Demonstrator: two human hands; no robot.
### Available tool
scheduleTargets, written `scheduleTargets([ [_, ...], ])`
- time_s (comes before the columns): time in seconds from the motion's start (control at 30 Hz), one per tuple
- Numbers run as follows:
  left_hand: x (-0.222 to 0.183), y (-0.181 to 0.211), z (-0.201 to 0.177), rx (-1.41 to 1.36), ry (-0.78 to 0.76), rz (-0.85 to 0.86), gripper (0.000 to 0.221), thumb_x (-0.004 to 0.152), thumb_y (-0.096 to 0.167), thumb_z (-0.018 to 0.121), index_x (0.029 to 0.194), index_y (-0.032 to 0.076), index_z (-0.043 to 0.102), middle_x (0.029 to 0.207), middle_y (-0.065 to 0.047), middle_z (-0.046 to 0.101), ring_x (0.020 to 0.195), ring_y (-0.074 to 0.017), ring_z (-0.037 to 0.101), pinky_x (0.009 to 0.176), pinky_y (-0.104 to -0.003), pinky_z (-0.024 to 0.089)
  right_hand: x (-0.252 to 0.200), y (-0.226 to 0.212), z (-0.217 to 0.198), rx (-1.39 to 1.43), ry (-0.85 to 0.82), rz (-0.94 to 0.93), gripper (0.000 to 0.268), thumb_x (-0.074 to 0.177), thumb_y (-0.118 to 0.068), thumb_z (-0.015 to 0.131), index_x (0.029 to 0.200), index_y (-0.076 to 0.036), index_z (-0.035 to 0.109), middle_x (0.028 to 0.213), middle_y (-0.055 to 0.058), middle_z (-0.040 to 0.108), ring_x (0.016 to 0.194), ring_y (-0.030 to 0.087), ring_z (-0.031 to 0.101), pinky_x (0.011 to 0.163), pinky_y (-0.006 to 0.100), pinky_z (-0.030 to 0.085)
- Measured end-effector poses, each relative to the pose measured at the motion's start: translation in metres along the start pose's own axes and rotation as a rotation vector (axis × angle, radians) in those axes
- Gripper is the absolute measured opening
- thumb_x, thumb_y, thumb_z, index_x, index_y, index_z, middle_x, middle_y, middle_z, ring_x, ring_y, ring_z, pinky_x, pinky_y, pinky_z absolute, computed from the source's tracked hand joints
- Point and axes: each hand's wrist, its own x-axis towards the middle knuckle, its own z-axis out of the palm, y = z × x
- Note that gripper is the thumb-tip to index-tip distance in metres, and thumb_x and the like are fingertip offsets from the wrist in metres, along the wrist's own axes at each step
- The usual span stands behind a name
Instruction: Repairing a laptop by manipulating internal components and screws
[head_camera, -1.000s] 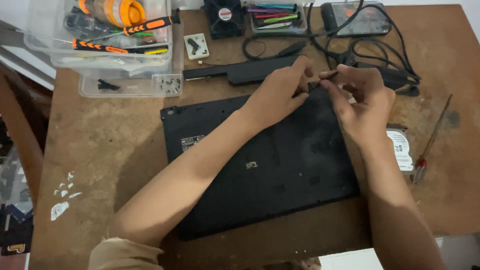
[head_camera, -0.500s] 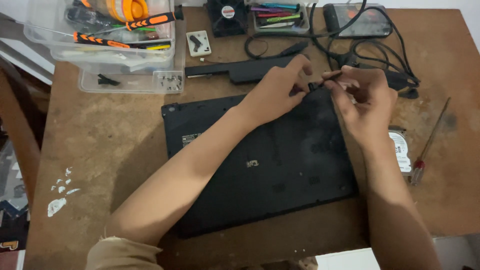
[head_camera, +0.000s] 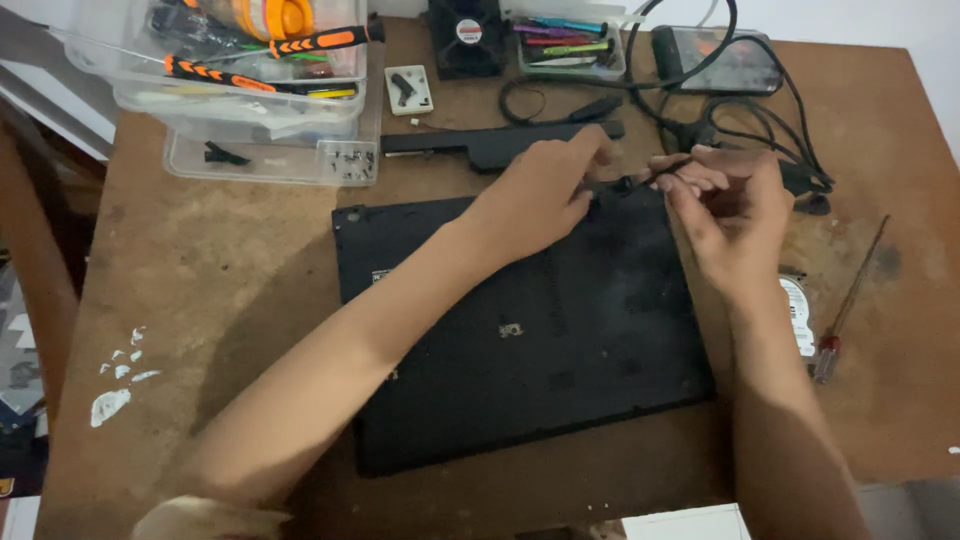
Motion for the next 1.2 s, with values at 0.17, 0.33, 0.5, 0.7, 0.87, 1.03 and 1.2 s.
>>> scheduleTargets([
  [0.17, -0.062, 0.017, -0.032, 0.090, 0.055, 0.013, 0.016, 0.098, 0.004, 0.060, 0.114, 0.003, 0.057, 0.104, -0.015, 0.063, 0.090, -0.0304, 0.055, 0.070, -0.042, 0.047, -0.005, 0.001, -0.001, -0.069, -0.003, 0.005, 0.026, 0.110, 0.008, 0.063, 0.125, 0.004, 0.042, 0.108, 0.025, 0.064, 0.117, 0.043, 0.072, 0.099, 0.046, 0.060],
  [0.33, -0.124, 0.021, -0.046, 0.360, 0.143, 0.109, 0.022, 0.096, 0.013, 0.073, 0.112, 0.001, 0.065, 0.115, -0.016, 0.066, 0.107, -0.0319, 0.058, 0.093, -0.042, 0.049, 0.003, -0.005, -0.001, -0.102, -0.093, -0.057, 0.024, 0.110, 0.011, 0.060, 0.122, 0.005, 0.040, 0.102, 0.028, 0.064, 0.114, 0.044, 0.074, 0.093, 0.045, 0.061],
  [0.5, -0.150, 0.019, -0.055, 0.301, 0.279, 0.110, 0.019, 0.096, 0.012, 0.071, 0.108, -0.001, 0.065, 0.115, -0.018, 0.064, 0.105, -0.0353, 0.058, 0.092, -0.045, 0.050, 0.004, -0.004, -0.006, -0.138, -0.108, -0.004, 0.030, 0.109, 0.011, 0.062, 0.125, 0.006, 0.036, 0.109, 0.029, 0.064, 0.116, 0.042, 0.071, 0.097, 0.047, 0.061],
  [0.7, -0.156, 0.012, -0.048, 0.254, 0.286, 0.002, 0.016, 0.097, 0.011, 0.069, 0.108, 0.000, 0.066, 0.112, -0.016, 0.064, 0.107, -0.0353, 0.055, 0.092, -0.047, 0.050, -0.008, 0.010, 0.000, -0.131, -0.018, 0.002, 0.041, 0.104, 0.015, 0.070, 0.130, -0.001, 0.042, 0.114, 0.022, 0.061, 0.116, 0.036, 0.070, 0.102, 0.045, 0.062],
  [0.87, -0.156, 0.012, -0.049, 0.218, 0.329, 0.001, 0.013, 0.096, 0.010, 0.067, 0.104, -0.001, 0.065, 0.108, -0.016, 0.064, 0.105, -0.0345, 0.056, 0.090, -0.045, 0.049, -0.002, 0.009, 0.000, -0.089, -0.070, -0.003, 0.042, 0.106, 0.014, 0.066, 0.132, -0.002, 0.036, 0.107, 0.024, 0.058, 0.110, 0.037, 0.068, 0.103, 0.047, 0.060],
  [1.03, -0.156, 0.011, -0.047, 0.207, 0.360, -0.002, 0.011, 0.097, 0.009, 0.066, 0.104, 0.000, 0.066, 0.108, -0.016, 0.065, 0.104, -0.0345, 0.057, 0.091, -0.046, 0.049, -0.004, 0.012, -0.001, 0.008, -0.119, -0.022, 0.034, 0.111, 0.013, 0.053, 0.128, -0.002, 0.029, 0.107, 0.021, 0.058, 0.118, 0.045, 0.069, 0.100, 0.052, 0.064],
  [1.2, -0.157, 0.011, -0.047, 0.186, 0.426, -0.080, 0.011, 0.095, 0.008, 0.066, 0.102, -0.001, 0.066, 0.108, -0.018, 0.063, 0.108, -0.0368, 0.056, 0.093, -0.047, 0.048, -0.012, 0.035, 0.002, -0.089, 0.058, 0.099, 0.053, 0.100, 0.017, 0.075, 0.129, -0.002, 0.034, 0.108, 0.022, 0.056, 0.102, 0.028, 0.065, 0.099, 0.040, 0.056],
])
